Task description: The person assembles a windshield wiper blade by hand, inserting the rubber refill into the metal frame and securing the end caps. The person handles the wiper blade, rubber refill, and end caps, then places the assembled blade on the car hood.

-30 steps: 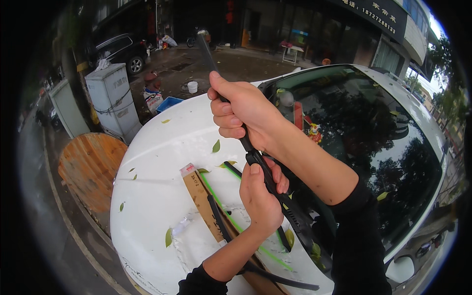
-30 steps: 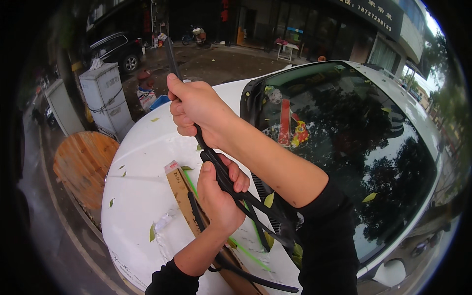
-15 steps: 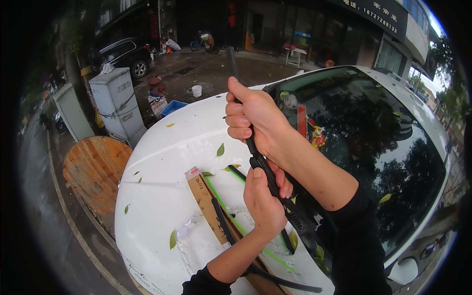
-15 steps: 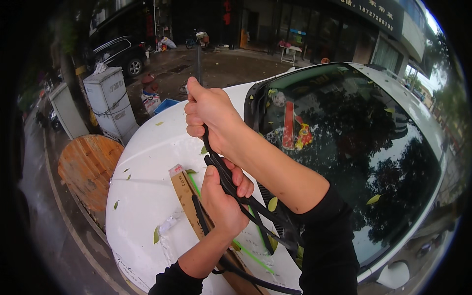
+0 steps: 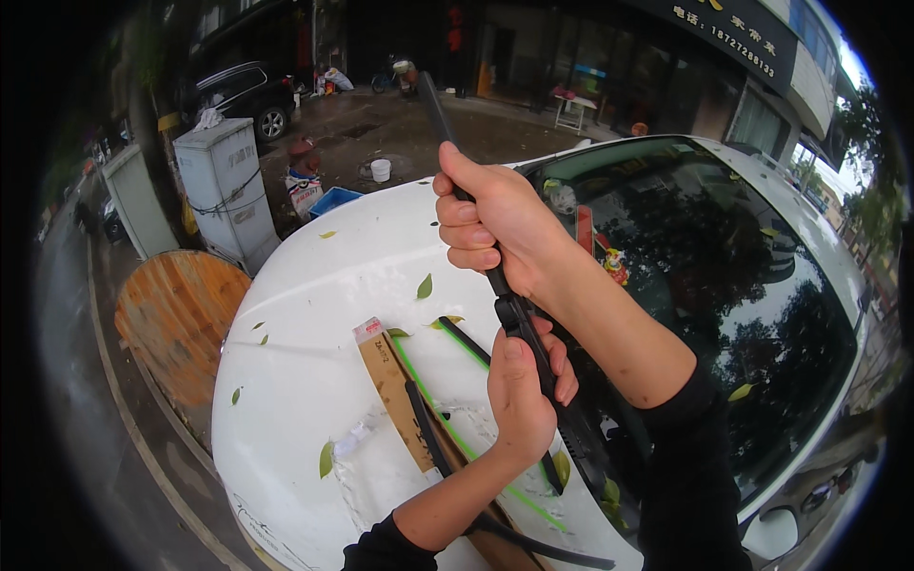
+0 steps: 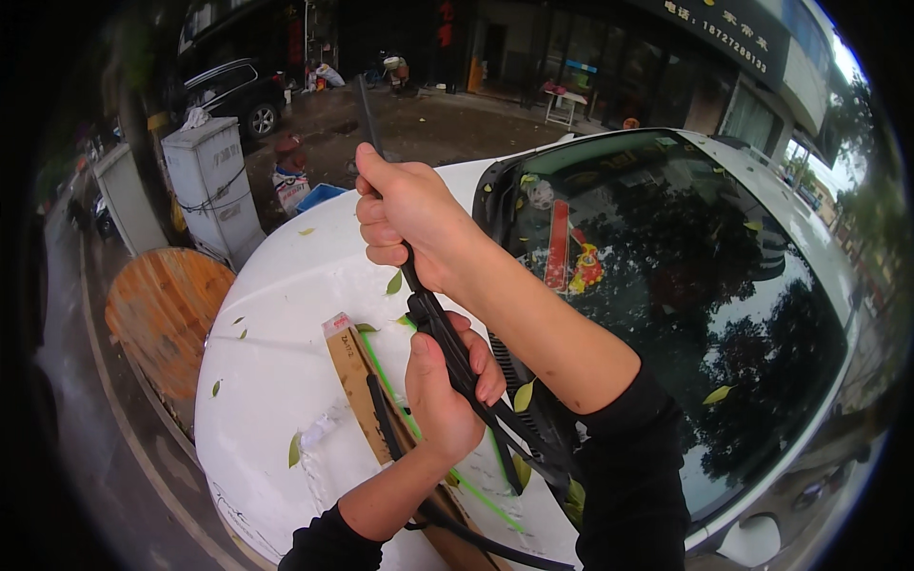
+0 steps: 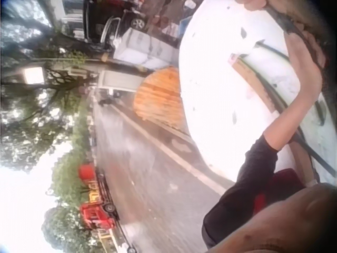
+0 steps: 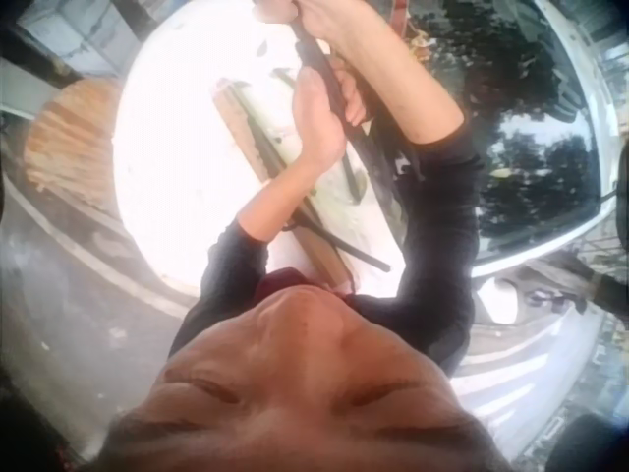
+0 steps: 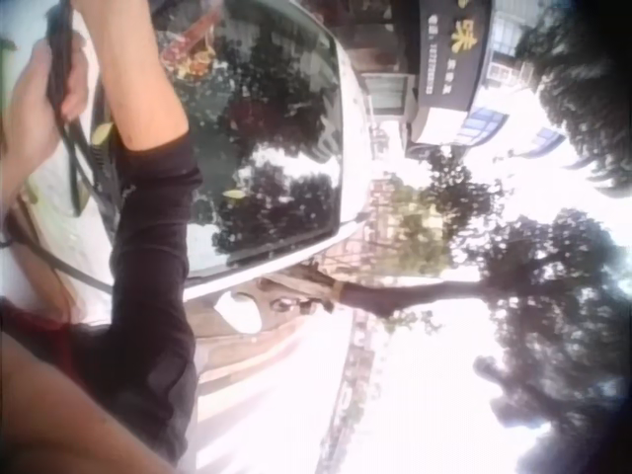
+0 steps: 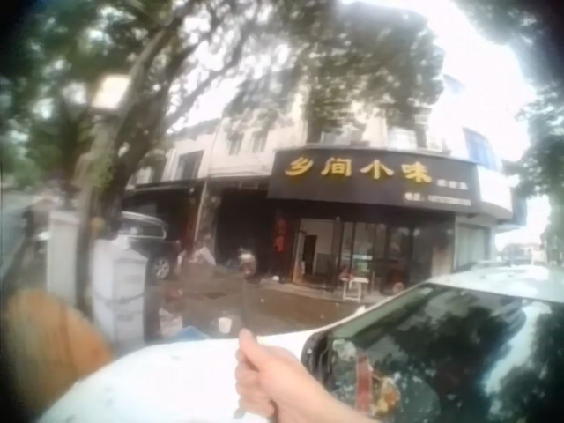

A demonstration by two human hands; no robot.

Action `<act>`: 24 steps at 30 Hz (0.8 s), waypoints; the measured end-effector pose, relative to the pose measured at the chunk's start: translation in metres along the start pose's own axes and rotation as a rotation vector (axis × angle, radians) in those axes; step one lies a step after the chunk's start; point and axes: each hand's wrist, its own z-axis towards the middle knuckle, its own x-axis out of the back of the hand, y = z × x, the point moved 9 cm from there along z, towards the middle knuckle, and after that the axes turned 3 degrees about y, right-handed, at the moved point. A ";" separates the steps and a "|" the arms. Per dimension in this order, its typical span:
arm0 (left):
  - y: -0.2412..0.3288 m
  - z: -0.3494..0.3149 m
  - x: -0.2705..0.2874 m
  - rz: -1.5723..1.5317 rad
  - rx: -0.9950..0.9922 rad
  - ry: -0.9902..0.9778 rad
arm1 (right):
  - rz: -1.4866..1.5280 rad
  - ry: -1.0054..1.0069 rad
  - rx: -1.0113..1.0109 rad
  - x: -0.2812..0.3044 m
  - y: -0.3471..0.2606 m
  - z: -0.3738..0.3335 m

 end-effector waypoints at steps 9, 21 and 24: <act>0.005 -0.001 -0.003 -0.023 -0.060 -0.066 | -0.225 -0.039 0.075 -0.015 -0.007 -0.005; 0.006 -0.002 -0.002 0.147 -0.144 0.068 | -0.108 0.042 -0.040 0.003 0.000 0.002; 0.002 0.001 -0.001 0.134 -0.124 0.067 | -0.045 0.076 -0.037 0.013 0.004 0.007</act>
